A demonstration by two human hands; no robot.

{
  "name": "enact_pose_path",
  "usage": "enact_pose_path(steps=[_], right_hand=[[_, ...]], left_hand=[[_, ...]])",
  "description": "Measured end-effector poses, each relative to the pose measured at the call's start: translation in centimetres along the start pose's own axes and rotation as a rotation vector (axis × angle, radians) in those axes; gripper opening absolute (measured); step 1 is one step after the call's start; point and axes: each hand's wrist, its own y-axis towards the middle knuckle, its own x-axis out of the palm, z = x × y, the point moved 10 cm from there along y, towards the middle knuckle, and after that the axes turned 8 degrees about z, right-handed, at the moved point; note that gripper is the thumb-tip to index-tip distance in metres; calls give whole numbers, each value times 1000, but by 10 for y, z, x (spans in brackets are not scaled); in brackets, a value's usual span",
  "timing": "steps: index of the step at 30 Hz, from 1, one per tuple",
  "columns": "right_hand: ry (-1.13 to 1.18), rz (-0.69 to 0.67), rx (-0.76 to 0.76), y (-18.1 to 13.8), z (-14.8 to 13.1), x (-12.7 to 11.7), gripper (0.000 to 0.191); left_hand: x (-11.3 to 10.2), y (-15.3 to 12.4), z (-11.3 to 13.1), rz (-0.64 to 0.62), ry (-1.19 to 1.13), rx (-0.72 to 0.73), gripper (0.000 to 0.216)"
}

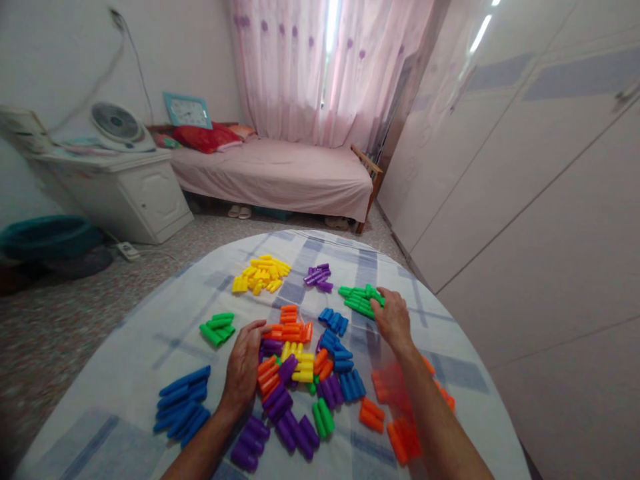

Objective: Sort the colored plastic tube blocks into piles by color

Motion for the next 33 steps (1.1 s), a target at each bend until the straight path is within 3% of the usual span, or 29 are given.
enact_pose_path(steps=[2,6,10,14,19,22,25,29,33], right_hand=[[102,-116,-137,-23,-36,7,35],[271,-481,-447,-91,-112,22,31],[102,-652,-588,-137,-132,34,49],[-45,-590,-581,-145,-125,45,64],[26,-528,-587,-148,-125,49,41],[109,-506,-546,-143,-122,42,40],[236,-484,-443,-133,-115,31,42],[433,-449,-191,-110,-91,23,47],[305,-210,-102,-69,-54,15,48]], left_hand=[[0,0,2,5,14,10,40],[-1,1,7,10,30,30,41],[0,1,7,-8,32,27,41],[0,1,5,-9,30,17,40],[1,1,4,-5,17,7,41],[0,1,4,0,16,8,40],[0,1,3,7,17,7,39],[0,1,3,-6,15,9,39],[0,0,1,-14,8,-8,40]])
